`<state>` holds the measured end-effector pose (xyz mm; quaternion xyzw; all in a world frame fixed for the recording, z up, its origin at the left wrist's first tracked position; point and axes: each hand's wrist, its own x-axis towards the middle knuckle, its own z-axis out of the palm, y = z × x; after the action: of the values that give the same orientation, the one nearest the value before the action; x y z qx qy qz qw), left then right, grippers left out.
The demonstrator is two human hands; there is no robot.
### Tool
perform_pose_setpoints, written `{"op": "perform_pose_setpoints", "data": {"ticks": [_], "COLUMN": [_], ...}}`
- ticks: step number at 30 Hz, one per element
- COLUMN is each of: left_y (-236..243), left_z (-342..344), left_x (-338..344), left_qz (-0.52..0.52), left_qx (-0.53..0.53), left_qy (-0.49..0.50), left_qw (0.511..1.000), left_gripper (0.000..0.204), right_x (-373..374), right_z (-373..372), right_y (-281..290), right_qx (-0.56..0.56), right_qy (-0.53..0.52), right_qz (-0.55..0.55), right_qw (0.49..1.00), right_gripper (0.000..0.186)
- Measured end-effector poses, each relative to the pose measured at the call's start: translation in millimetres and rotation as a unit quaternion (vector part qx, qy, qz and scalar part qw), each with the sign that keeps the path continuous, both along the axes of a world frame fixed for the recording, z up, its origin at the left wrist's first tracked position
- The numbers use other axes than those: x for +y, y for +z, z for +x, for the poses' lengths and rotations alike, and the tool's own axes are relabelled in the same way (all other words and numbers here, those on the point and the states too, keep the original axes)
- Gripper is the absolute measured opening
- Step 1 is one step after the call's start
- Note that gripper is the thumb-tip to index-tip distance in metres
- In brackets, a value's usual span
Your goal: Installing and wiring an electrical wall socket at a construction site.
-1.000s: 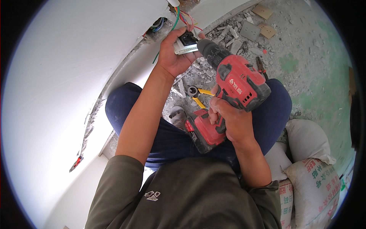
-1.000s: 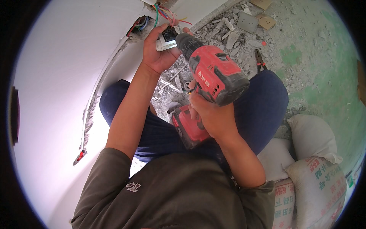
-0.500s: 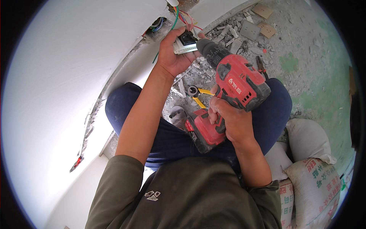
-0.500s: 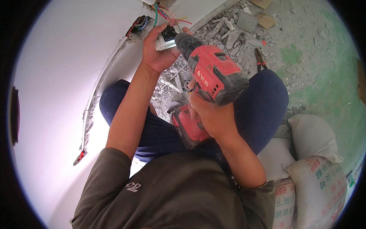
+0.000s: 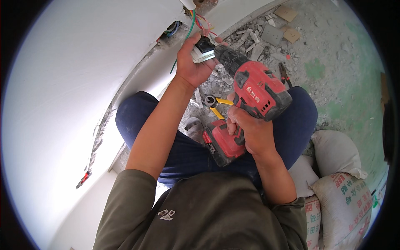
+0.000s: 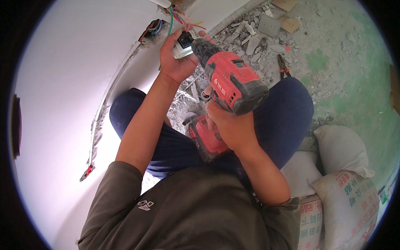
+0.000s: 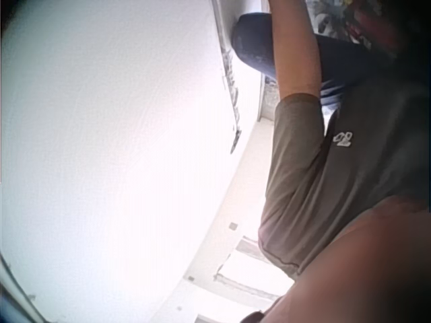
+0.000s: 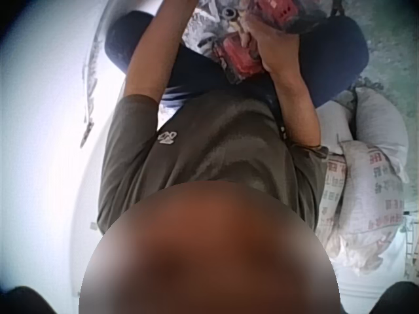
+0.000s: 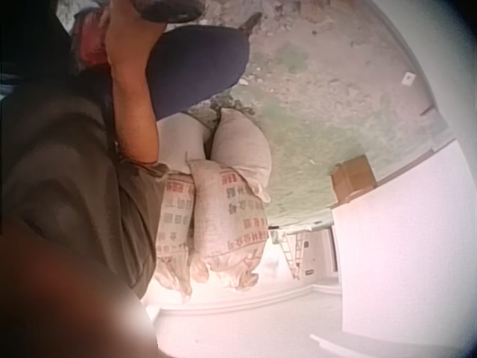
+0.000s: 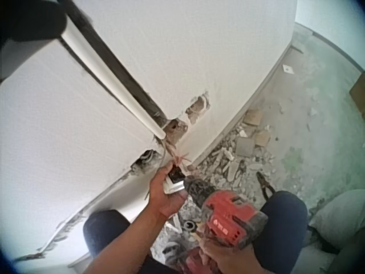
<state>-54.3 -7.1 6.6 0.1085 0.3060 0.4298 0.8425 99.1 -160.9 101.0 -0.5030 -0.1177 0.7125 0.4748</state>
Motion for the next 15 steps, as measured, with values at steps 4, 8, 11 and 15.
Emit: {"op": "perform_pose_setpoints", "data": {"ticks": [4, 8, 11, 15], "left_y": [3, 7, 9, 11], "left_z": [3, 5, 5, 1], "left_x": [-3, -3, -3, -2], "left_qz": [0.017, 0.018, -0.008, -0.017], "left_qx": [0.013, 0.005, 0.033, 0.038], "left_qy": [0.018, 0.026, 0.040, 0.039], "left_qw": [1.000, 0.999, 0.999, 0.998], "left_gripper": [0.030, 0.027, 0.029, 0.031], "right_x": [0, 0, -3, 1], "right_z": [1, 4, 2, -3], "right_y": [-2, -2, -5, 4], "right_qx": [0.014, 0.014, -0.016, -0.065], "right_qy": [-0.007, -0.003, 0.000, -0.107], "right_qz": [-0.004, -0.007, 0.005, 0.005], "right_qw": [1.000, 1.000, 1.000, 0.992], "right_gripper": [0.024, 0.024, 0.019, 0.015]}}
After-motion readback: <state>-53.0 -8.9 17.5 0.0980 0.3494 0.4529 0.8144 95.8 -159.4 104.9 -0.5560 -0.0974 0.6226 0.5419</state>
